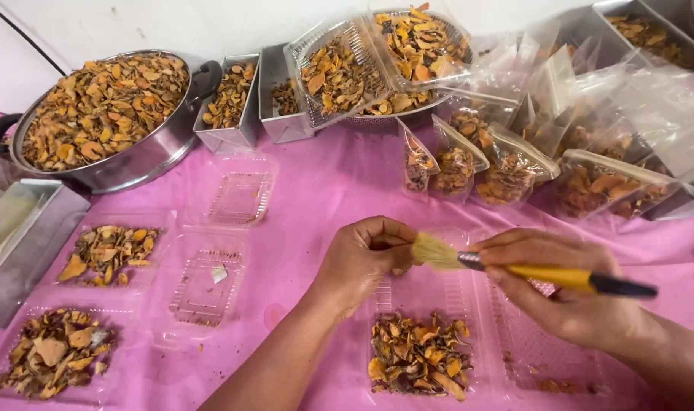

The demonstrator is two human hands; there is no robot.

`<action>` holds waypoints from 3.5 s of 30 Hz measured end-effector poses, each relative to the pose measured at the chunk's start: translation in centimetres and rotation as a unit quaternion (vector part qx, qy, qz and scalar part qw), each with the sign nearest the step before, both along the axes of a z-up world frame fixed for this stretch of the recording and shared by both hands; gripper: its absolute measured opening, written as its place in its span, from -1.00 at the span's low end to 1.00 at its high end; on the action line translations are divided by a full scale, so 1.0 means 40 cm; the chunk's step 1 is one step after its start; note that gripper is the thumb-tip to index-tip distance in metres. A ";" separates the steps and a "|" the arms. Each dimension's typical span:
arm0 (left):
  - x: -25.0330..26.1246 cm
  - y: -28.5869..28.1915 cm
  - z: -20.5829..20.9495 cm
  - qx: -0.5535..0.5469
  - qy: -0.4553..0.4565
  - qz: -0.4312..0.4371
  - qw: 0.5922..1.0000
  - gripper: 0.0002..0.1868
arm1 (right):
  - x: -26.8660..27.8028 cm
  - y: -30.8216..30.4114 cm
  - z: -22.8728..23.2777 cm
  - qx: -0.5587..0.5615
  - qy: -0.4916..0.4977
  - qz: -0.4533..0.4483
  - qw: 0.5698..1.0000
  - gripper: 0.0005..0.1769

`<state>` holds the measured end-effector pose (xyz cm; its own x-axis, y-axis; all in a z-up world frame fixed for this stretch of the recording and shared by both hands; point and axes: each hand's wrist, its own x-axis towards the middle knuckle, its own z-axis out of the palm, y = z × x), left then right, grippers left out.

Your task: Manually sorting and packaging dried herbal pieces into plastic containers and bags using hands and a brush.

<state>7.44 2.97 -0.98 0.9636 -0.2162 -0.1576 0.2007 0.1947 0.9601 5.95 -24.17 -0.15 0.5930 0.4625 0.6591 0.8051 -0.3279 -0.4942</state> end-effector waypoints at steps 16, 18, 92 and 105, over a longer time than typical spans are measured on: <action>0.023 0.041 -0.060 0.402 -0.500 -0.005 0.767 -0.89 | 0.044 -0.008 -0.007 0.107 0.338 -0.110 0.929 -0.74; 0.013 0.036 -0.071 0.523 -0.505 -0.041 0.685 -0.75 | 0.040 0.004 -0.006 0.077 0.303 -0.100 0.945 -0.70; -0.258 0.071 0.095 0.539 -0.659 -0.093 0.517 -0.87 | -0.219 0.112 0.110 0.077 0.164 -0.125 0.975 -0.74; 0.009 0.007 0.003 0.670 -0.443 -0.138 0.579 -0.91 | -0.197 0.023 0.061 0.058 0.164 -0.189 0.966 -0.74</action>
<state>7.80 3.26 -0.86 0.7526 -0.6369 0.1671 -0.6405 -0.7670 -0.0384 -1.92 -23.26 2.28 0.8913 0.1050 0.4411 0.4315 -0.4951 -0.7541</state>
